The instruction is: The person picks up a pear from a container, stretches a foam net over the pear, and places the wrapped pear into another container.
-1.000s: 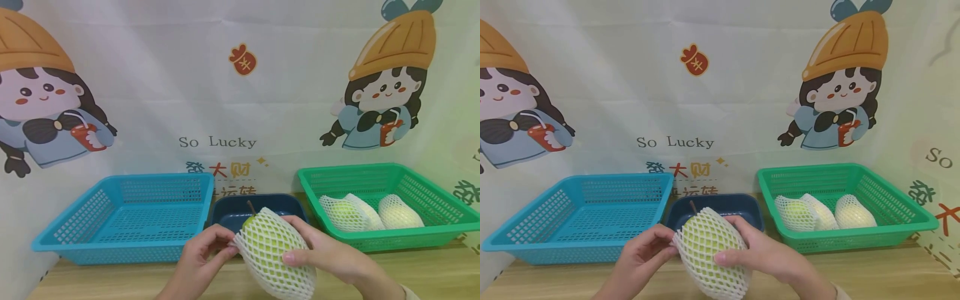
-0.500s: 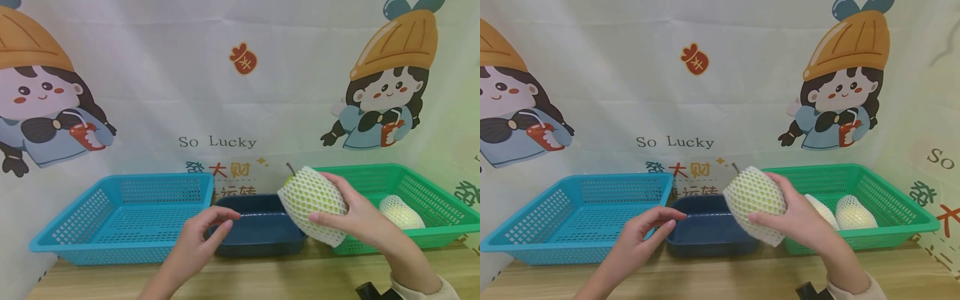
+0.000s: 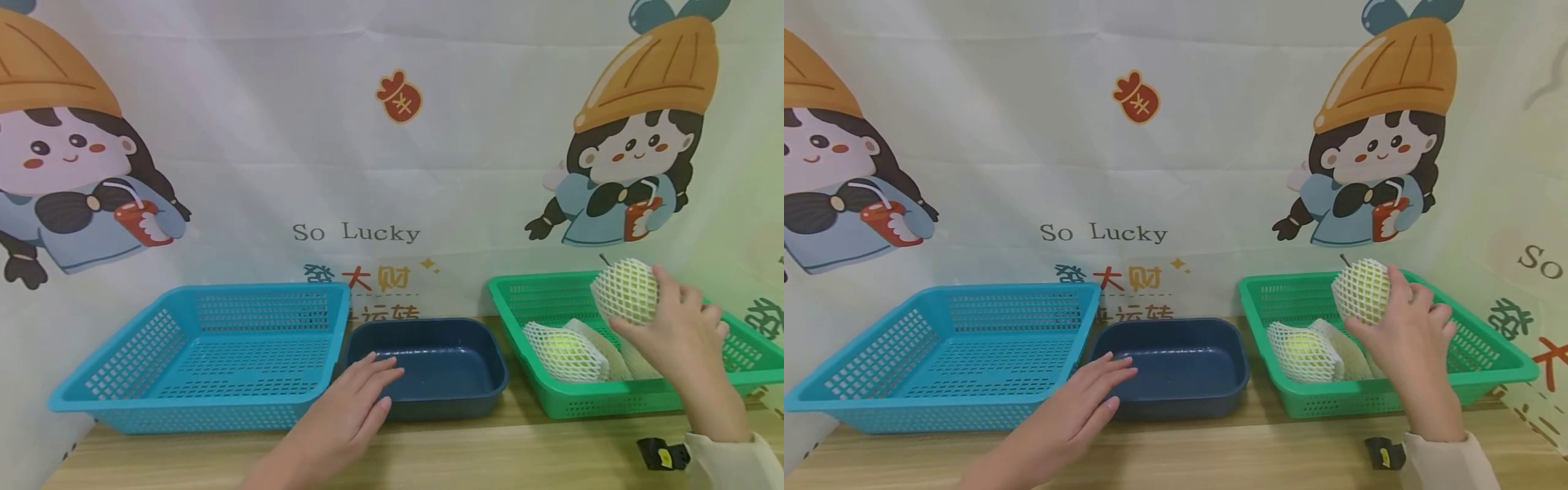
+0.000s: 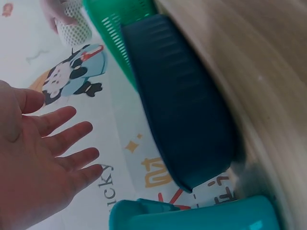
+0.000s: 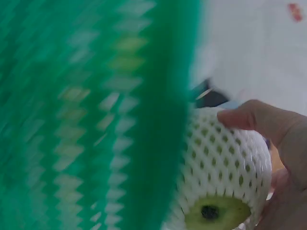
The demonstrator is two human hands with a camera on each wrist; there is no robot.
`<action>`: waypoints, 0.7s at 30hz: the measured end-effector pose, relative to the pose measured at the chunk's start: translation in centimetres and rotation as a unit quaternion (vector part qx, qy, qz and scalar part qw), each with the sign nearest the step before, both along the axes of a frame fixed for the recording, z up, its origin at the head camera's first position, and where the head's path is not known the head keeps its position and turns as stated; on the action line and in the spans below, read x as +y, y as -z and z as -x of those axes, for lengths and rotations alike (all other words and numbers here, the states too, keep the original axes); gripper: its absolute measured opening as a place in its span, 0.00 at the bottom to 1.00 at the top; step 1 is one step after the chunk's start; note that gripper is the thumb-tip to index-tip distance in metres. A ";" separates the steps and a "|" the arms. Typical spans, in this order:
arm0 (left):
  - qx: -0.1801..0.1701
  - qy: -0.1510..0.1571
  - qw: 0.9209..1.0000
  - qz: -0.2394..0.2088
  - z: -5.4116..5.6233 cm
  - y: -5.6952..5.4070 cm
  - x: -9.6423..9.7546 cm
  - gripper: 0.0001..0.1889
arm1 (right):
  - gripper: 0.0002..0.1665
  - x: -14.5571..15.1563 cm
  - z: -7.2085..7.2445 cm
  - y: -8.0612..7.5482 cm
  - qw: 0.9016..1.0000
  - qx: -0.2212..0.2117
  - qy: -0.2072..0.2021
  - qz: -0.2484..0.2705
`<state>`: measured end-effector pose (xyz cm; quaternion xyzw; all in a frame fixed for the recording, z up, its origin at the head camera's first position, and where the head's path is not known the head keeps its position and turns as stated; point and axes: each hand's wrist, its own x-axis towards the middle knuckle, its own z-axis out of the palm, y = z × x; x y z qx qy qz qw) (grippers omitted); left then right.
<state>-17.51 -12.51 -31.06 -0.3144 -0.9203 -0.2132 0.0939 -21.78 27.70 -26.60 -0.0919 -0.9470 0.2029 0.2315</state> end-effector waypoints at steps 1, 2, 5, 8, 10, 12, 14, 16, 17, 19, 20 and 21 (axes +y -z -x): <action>0.007 0.004 1.000 0.013 0.0 0.2 0.0 0.22 | 0.57 0.3 0.2 0.3 1.000 -0.004 0.008 -0.002; 0.014 0.007 1.000 0.026 0.0 0.4 0.1 0.22 | 0.57 0.6 0.4 0.7 1.000 -0.008 0.013 -0.004; 0.025 0.016 0.998 0.060 0.1 1.0 0.1 0.23 | 0.56 1.5 1.1 1.7 1.000 -0.019 0.002 -0.007; 0.029 0.019 0.995 0.089 0.2 1.5 0.0 0.24 | 0.51 2.2 1.6 2.7 0.999 -0.019 -0.029 -0.002; 0.032 0.017 0.994 0.106 0.1 1.8 -0.1 0.25 | 0.47 2.5 1.9 3.2 0.999 -0.014 -0.052 0.002; 0.040 0.014 0.992 0.119 0.2 2.1 -0.2 0.25 | 0.45 2.6 2.1 3.5 0.998 -0.012 -0.068 0.003; 0.053 0.007 0.990 0.134 0.2 2.3 -0.2 0.26 | 0.46 2.7 2.0 3.4 0.997 -0.019 -0.073 0.001; 0.070 0.003 0.987 0.148 0.2 2.6 -0.4 0.28 | 0.47 2.5 1.8 3.2 0.997 -0.018 -0.080 -0.005; 0.078 0.002 0.985 0.153 0.2 2.8 -0.4 0.29 | 0.46 2.2 1.6 2.9 0.997 -0.014 -0.082 -0.007; 0.096 0.002 0.982 0.160 0.2 3.1 -0.6 0.31 | 0.46 1.2 1.2 2.2 0.996 0.003 -0.090 -0.009; 0.101 0.003 0.982 0.161 0.2 3.2 -0.7 0.32 | 0.45 0.5 1.0 1.9 0.995 0.021 -0.100 -0.015; 0.100 0.004 0.982 0.161 0.1 3.3 -0.8 0.33 | 0.45 -0.3 0.7 1.5 0.993 0.040 -0.112 -0.023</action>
